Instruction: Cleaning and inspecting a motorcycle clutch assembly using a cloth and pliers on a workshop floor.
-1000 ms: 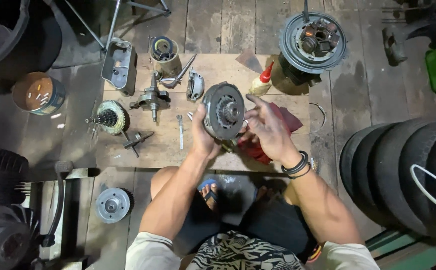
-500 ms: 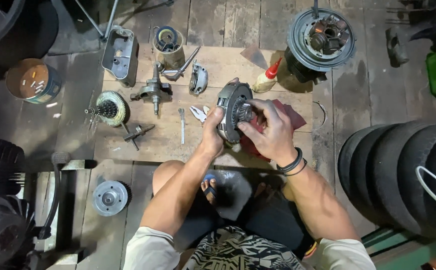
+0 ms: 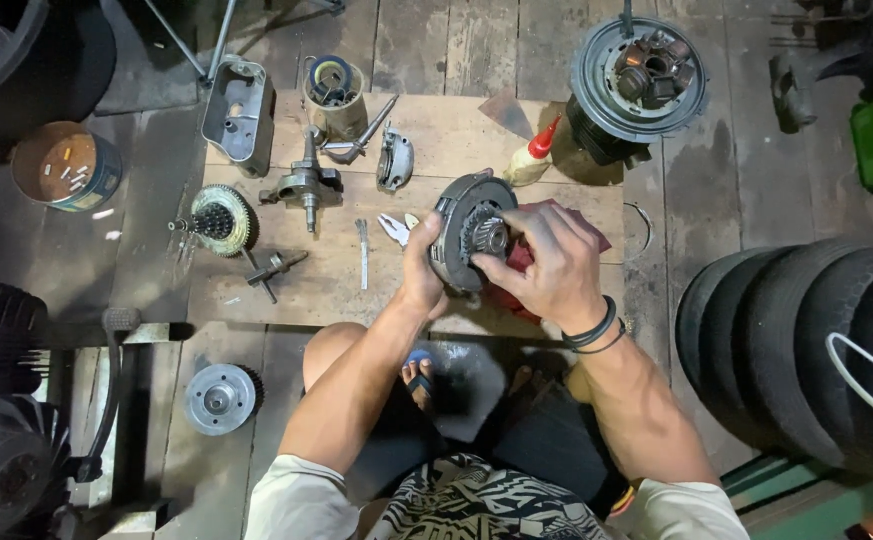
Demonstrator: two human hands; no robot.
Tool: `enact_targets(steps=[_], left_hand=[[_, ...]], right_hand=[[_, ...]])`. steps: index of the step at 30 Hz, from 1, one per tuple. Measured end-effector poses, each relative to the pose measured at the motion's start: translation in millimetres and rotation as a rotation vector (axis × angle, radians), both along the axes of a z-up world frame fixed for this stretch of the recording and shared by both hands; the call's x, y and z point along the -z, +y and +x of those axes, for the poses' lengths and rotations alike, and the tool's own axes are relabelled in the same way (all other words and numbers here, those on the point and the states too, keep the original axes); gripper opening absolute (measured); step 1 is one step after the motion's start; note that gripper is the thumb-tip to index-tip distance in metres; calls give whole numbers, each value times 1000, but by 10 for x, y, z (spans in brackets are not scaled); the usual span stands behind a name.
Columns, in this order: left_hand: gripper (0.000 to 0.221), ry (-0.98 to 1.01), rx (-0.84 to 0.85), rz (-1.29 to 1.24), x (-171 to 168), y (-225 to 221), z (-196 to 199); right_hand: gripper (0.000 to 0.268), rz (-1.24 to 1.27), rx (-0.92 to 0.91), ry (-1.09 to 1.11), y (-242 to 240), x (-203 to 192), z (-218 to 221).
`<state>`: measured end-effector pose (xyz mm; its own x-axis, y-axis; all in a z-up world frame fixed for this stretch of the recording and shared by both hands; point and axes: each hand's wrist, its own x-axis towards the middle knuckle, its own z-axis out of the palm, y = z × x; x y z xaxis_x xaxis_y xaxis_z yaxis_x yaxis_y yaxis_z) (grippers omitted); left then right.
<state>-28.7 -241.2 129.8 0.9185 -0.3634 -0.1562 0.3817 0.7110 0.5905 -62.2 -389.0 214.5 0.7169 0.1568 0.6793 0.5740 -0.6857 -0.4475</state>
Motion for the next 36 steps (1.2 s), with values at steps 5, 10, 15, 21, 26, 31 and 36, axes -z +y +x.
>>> enact_targets(steps=[5, 10, 15, 21, 26, 31, 36], left_hand=[[81, 138, 65, -262, -64, 20, -42], [91, 16, 179, -366, -189, 84, -73], [89, 71, 134, -365, -189, 105, -17], [89, 139, 154, -331, 50, 145, -89], [87, 137, 87, -346, -42, 131, -101], [87, 134, 74, -345, -124, 113, -76], [85, 110, 64, -345, -75, 120, -99]], right_hand=[[54, 95, 55, -113, -161, 436, -43], [57, 215, 91, -140, -211, 398, 18], [59, 252, -14, -109, -156, 531, 98], [57, 330, -87, -112, -43, 442, 44], [64, 340, -135, -108, -55, 456, 52], [67, 312, -142, -111, -75, 454, 66], [66, 298, -143, -98, -73, 440, 28]])
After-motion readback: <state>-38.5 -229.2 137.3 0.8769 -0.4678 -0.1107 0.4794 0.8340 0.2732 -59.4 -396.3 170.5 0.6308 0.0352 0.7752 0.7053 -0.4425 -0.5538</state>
